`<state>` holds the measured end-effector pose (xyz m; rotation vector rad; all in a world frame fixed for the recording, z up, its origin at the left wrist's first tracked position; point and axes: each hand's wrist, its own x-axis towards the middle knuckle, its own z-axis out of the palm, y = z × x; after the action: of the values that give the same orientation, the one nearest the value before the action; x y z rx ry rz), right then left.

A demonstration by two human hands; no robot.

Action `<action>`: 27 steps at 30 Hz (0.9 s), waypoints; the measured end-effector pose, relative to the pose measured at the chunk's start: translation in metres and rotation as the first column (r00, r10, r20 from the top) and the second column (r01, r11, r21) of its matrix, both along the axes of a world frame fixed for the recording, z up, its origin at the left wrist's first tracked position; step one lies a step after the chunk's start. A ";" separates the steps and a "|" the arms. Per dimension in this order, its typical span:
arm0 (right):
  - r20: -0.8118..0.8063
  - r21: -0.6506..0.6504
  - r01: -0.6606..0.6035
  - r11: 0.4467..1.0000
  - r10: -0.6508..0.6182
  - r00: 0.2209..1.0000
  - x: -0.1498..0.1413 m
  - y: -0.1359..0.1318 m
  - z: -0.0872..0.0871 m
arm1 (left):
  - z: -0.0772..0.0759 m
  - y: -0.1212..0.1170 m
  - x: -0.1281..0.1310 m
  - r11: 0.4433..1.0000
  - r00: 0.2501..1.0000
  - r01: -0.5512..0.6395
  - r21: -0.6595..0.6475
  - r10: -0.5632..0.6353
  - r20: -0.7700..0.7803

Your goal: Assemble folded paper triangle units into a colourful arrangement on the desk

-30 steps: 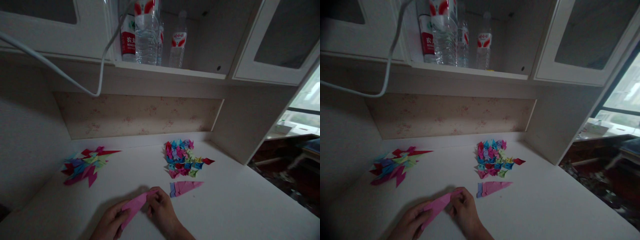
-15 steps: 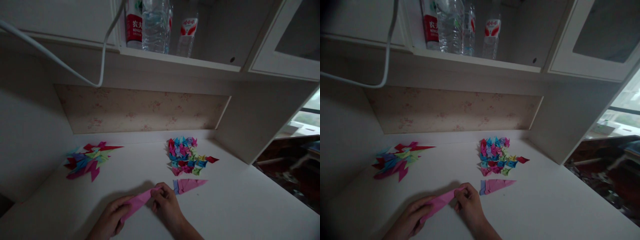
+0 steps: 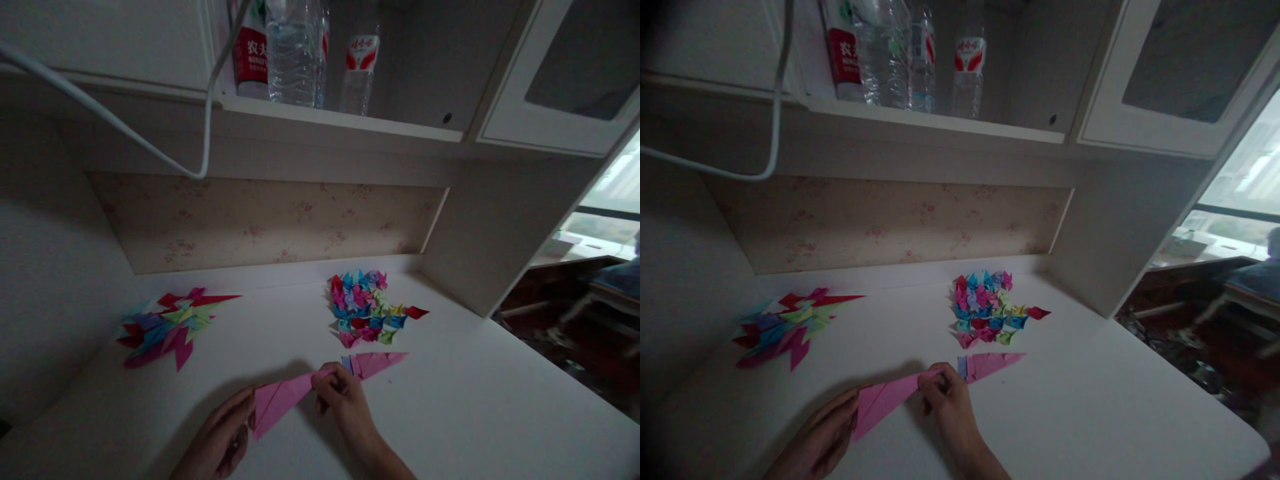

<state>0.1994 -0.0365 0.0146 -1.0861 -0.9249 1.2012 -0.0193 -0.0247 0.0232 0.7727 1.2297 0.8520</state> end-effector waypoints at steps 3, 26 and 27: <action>-0.004 0.021 0.144 0.989 -0.144 0.990 0.034 -0.007 0.008 | -0.004 0.005 -0.002 0.997 0.996 0.054 0.049 -0.057 0.068; 0.471 -0.141 0.424 0.894 -0.316 0.823 0.195 -0.005 -0.007 | -0.016 0.008 -0.006 0.992 0.997 0.075 0.097 -0.072 -0.028; 0.536 -0.134 0.452 0.882 -0.319 0.782 0.195 -0.004 -0.009 | -0.017 0.009 -0.006 0.992 0.996 0.084 0.091 -0.081 -0.037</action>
<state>0.3945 -0.0405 0.0054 -1.7640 -0.8785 0.7048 -0.0250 -0.0161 0.0060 0.9095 1.1858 0.8361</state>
